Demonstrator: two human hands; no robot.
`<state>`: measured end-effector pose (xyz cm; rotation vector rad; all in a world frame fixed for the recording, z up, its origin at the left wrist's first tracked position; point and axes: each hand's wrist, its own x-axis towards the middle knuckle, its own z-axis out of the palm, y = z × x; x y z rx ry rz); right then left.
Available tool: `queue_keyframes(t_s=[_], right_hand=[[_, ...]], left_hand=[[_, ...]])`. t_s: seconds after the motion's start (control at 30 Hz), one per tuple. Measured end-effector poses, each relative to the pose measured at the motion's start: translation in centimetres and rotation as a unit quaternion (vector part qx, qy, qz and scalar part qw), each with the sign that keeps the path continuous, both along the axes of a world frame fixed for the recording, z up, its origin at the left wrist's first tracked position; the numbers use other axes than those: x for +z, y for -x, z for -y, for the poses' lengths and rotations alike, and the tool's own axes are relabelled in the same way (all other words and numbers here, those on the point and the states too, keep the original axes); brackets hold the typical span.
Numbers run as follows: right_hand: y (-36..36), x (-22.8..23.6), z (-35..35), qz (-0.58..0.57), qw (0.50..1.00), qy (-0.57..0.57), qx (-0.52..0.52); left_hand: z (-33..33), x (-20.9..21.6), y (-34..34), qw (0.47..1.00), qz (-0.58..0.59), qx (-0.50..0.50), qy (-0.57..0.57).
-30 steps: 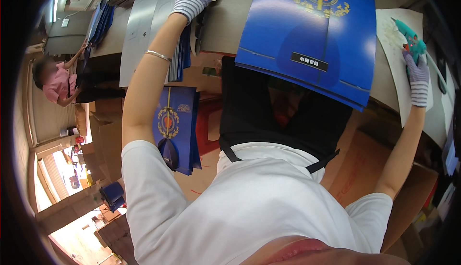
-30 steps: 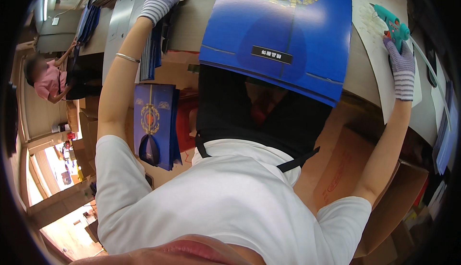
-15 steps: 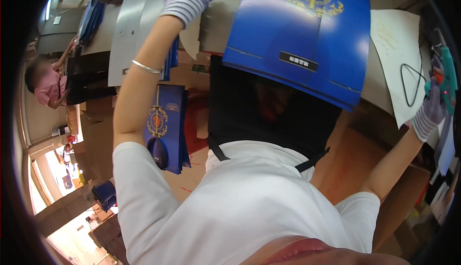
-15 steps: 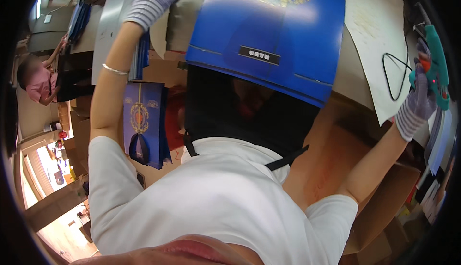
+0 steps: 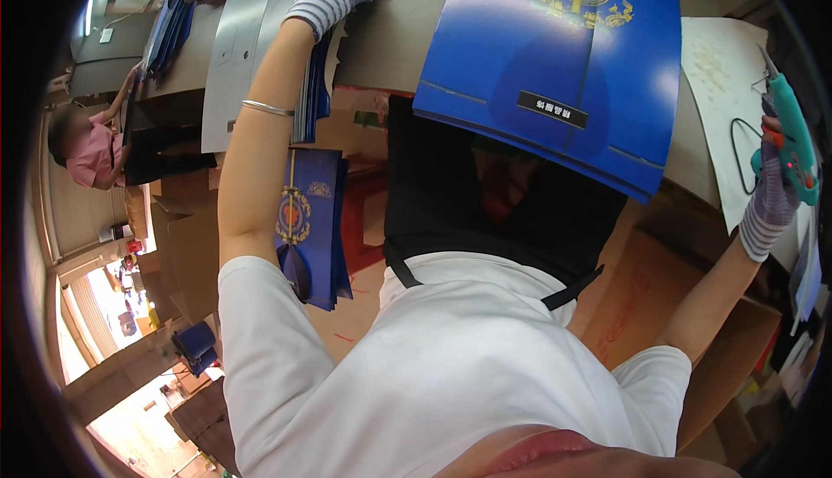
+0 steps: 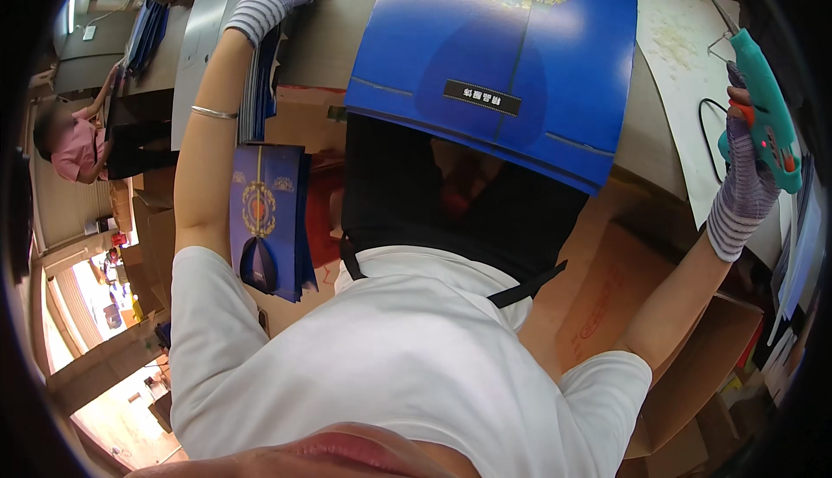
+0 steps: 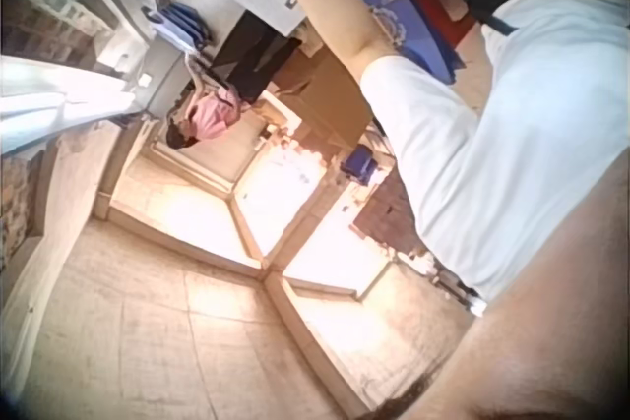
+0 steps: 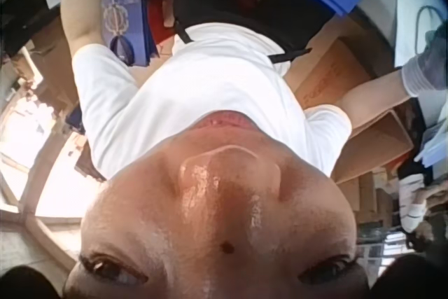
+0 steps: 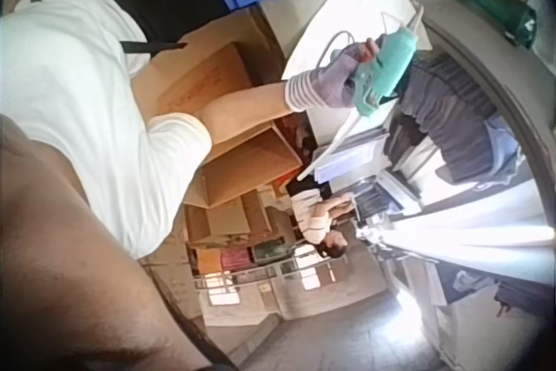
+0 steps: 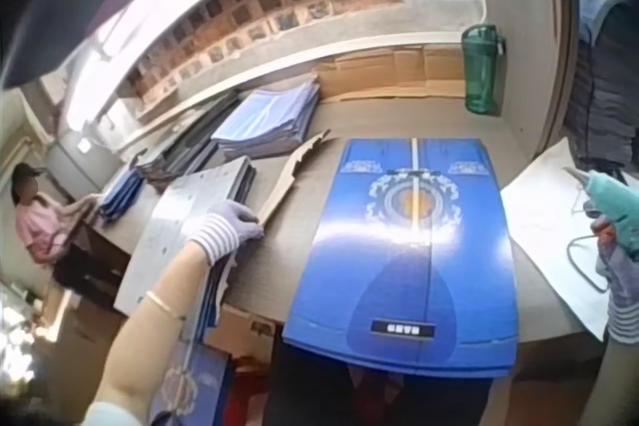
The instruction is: Using a hot glue gun to attach black strap handles to blue paper shopping bags in a manufacturing setting.
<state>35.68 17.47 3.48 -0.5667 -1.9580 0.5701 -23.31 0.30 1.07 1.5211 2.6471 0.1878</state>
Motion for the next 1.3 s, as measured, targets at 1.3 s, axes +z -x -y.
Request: queue_keyframes(t_s=[1.3], right_hand=[[3.8, 0.7, 12.3, 0.202, 0.961, 0.187, 0.037]], left_hand=[[4.2, -0.5, -27.3, 0.955, -0.028, -0.223, -0.192]])
